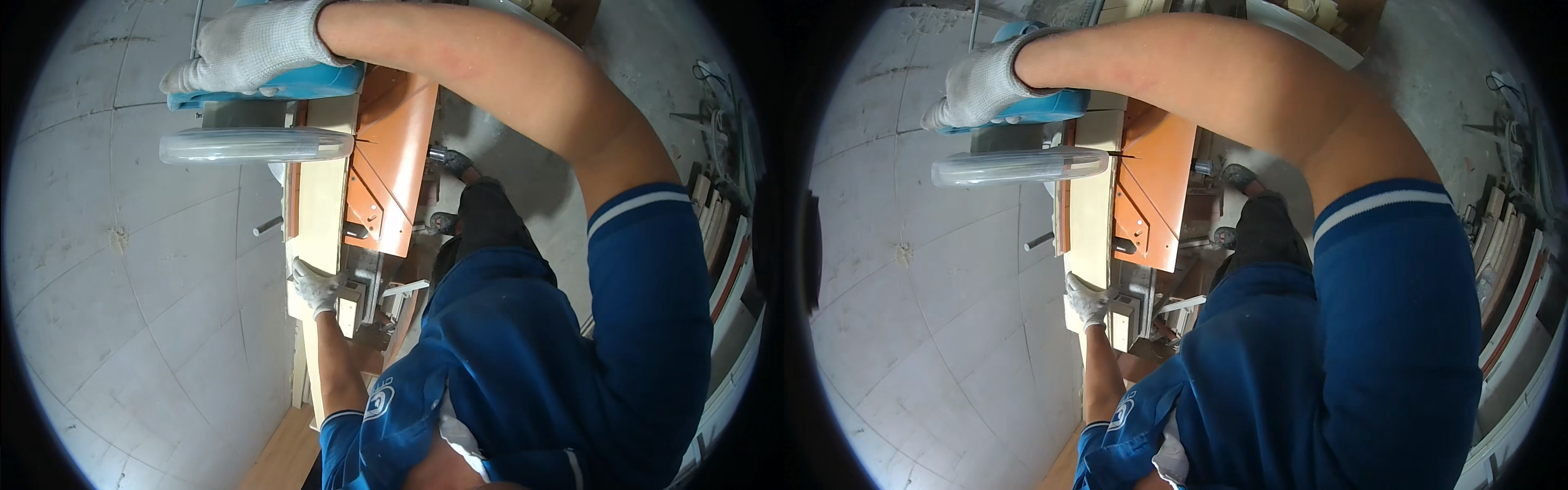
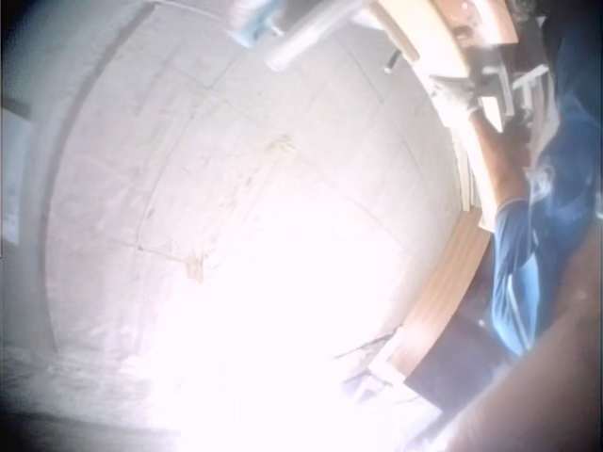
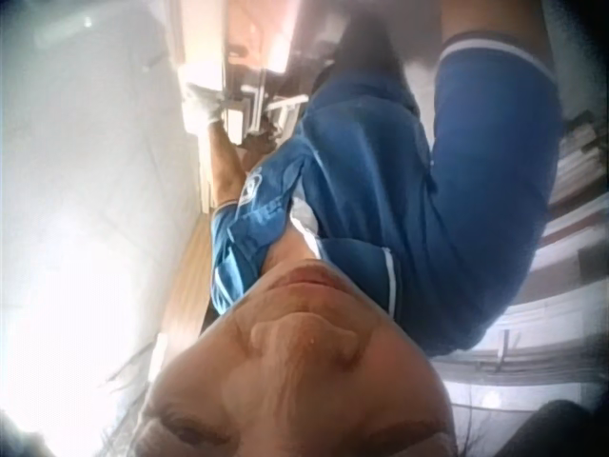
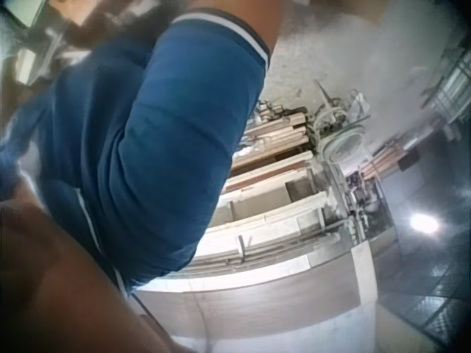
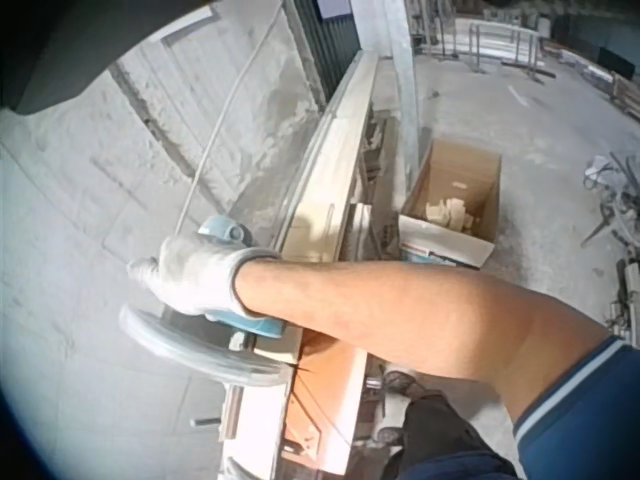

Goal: The person positions a wooden plank on a miter saw table, lowers the saw blade to cut the wood, and then removes the cut piece. This process is repeated multiple times with different planks.

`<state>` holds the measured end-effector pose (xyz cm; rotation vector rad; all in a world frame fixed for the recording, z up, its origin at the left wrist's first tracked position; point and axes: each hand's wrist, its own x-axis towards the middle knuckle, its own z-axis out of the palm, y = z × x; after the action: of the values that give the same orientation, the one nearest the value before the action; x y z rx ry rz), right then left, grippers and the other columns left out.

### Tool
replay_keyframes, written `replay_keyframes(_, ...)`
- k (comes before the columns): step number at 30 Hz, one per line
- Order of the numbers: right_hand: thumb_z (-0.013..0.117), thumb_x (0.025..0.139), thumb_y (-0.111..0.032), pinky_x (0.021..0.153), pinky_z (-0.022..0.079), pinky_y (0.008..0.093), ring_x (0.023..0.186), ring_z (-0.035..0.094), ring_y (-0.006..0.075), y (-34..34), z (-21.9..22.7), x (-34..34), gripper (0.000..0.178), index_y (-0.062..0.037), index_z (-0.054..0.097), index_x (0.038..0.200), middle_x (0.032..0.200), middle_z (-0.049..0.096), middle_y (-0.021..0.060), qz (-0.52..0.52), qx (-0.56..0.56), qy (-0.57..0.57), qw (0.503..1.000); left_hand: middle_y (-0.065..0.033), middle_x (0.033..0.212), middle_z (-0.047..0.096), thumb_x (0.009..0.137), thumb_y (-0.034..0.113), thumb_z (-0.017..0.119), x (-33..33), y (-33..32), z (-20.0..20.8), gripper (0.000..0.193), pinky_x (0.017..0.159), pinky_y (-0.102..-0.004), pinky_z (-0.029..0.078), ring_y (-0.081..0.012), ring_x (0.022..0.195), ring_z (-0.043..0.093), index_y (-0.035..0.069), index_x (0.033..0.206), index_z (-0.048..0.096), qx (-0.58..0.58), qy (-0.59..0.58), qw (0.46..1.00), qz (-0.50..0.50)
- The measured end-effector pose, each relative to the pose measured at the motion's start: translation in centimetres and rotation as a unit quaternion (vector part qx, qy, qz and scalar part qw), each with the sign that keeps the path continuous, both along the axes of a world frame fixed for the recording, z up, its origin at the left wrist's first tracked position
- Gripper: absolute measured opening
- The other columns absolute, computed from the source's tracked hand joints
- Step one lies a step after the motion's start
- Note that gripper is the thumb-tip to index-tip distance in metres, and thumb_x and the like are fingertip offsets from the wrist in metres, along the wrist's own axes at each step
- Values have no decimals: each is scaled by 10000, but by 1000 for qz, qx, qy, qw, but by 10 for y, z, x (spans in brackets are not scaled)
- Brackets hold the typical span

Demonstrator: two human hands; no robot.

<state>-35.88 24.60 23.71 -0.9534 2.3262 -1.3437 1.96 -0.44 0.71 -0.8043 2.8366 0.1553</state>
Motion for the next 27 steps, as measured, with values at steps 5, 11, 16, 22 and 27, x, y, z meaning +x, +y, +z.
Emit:
replay_keyframes(5, 428, 1013, -614, 1030, 476, 522, 1173, 658, 356, 11, 10, 8, 683, -43, 724, 1244, 1220, 698, 221, 19, 2, 11, 1000, -232, 1337, 527, 458, 296, 904, -15, 9, 2, 1158, 1079, -489, 436, -431, 1269, 501, 37, 1450, 366, 1, -48, 999, 21)
replay_keyframes(11, 372, 1102, -441, 673, 629, 433, 726, 744, 241, 21, 26, 13, 496, -98, 699, 1250, 759, 695, 162, 21, 80, 130, 988, -242, 1284, 534, 483, 284, 883, -42, 25, -3, 1050, 1071, -503, 432, -433, 1242, 504, 56, 1385, 396, 5, -29, 999, 22)
replay_keyframes(16, 382, 1101, -391, 677, 640, 431, 728, 746, 231, 17, 21, 10, 429, -191, 619, 1397, 848, 721, 115, 38, 71, 146, 986, -246, 1214, 554, 504, 292, 871, -53, 29, -9, 930, 1064, -510, 425, -444, 1194, 517, 57, 1298, 445, -8, 41, 999, -18)
replay_keyframes(22, 381, 1054, -560, 1092, 441, 531, 1276, 612, 335, -6, 15, -2, 644, -68, 647, 1372, 1311, 668, 188, 26, 41, 43, 998, -236, 1210, 561, 485, 340, 903, -57, 27, -16, 979, 1061, -503, 406, -439, 1197, 510, 29, 1299, 456, 17, 27, 999, 6)
replay_keyframes(27, 401, 1047, -569, 1067, 467, 512, 1226, 644, 334, -8, 11, -1, 642, -61, 685, 1319, 1262, 691, 191, 5, 14, 45, 999, -258, 1295, 524, 487, 335, 905, -51, 27, -21, 1018, 1106, -516, 369, -448, 1265, 467, 0, 1331, 445, 12, 71, 997, -8)
